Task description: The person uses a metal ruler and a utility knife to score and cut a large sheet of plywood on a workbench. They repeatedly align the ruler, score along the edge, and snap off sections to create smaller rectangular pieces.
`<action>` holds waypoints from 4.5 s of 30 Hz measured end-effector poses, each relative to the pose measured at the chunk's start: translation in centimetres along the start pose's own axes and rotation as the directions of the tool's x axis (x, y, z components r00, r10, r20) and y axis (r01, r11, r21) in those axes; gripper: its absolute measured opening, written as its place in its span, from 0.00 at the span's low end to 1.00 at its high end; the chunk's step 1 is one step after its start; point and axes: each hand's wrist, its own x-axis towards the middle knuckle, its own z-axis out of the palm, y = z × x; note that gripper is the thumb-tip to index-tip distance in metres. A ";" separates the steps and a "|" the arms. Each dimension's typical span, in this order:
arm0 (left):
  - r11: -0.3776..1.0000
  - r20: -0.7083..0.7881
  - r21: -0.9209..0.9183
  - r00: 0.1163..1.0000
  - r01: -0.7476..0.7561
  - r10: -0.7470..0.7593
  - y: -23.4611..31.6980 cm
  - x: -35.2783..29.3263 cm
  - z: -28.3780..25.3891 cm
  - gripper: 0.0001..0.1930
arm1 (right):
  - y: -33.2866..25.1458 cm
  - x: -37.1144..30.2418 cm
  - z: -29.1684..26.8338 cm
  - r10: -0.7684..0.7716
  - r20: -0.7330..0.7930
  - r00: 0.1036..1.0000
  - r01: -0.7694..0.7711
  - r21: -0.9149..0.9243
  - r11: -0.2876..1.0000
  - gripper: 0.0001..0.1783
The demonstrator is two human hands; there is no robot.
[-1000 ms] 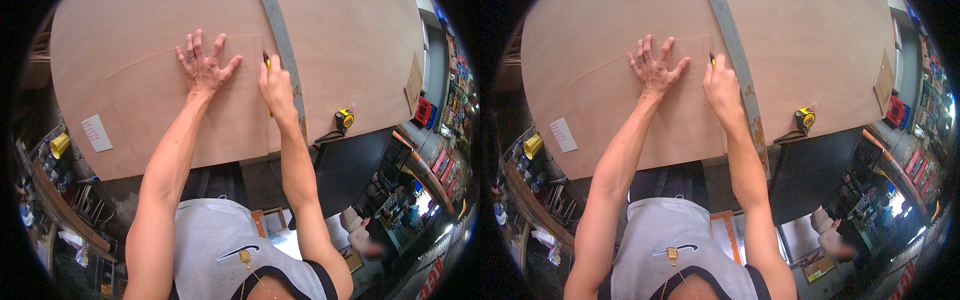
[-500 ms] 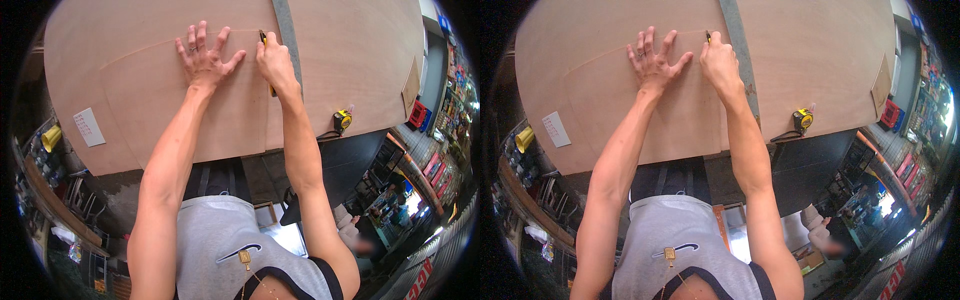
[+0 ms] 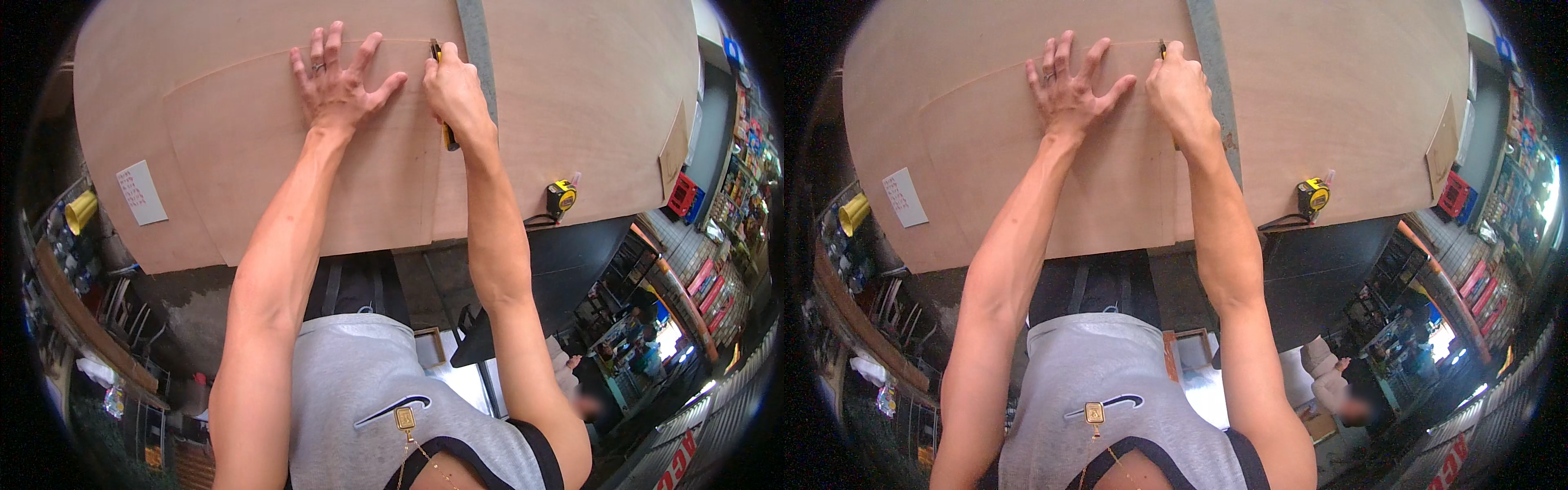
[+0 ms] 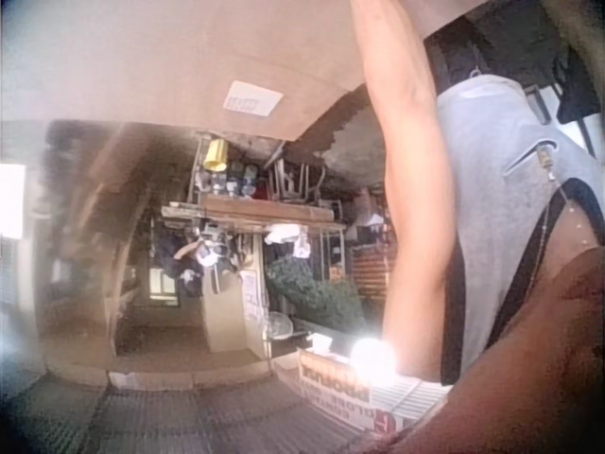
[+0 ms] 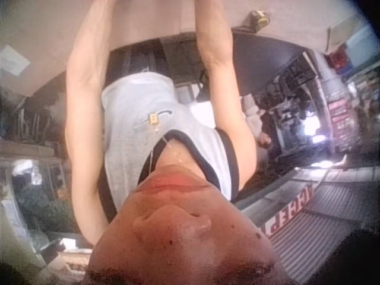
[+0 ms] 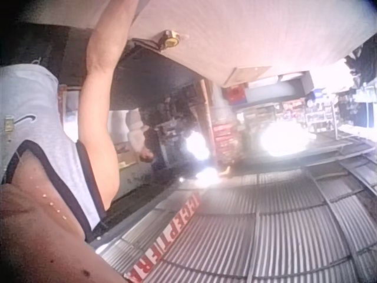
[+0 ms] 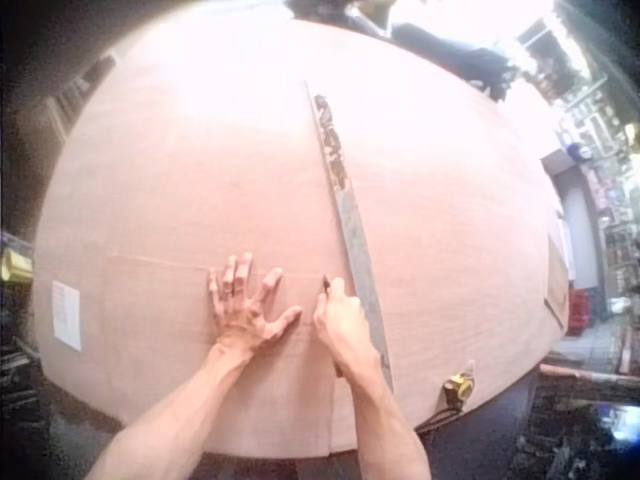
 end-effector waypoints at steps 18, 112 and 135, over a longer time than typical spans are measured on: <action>0.999 -0.001 -0.043 0.999 0.032 -0.032 0.4 0.1 -0.6 0.36 | 0.4 -0.4 0.5 -0.023 0.039 0.999 0.029 -0.149 0.988 0.16; 0.984 0.104 0.078 0.981 0.158 -0.166 1.4 -0.1 -1.5 0.36 | 11.3 -24.1 8.2 0.087 0.148 0.985 -0.066 -0.137 0.988 0.10; 0.998 -0.027 0.043 0.999 0.036 -0.035 0.2 -0.1 0.7 0.38 | 2.1 -2.4 1.7 -0.096 -0.194 0.976 0.115 0.088 0.989 0.16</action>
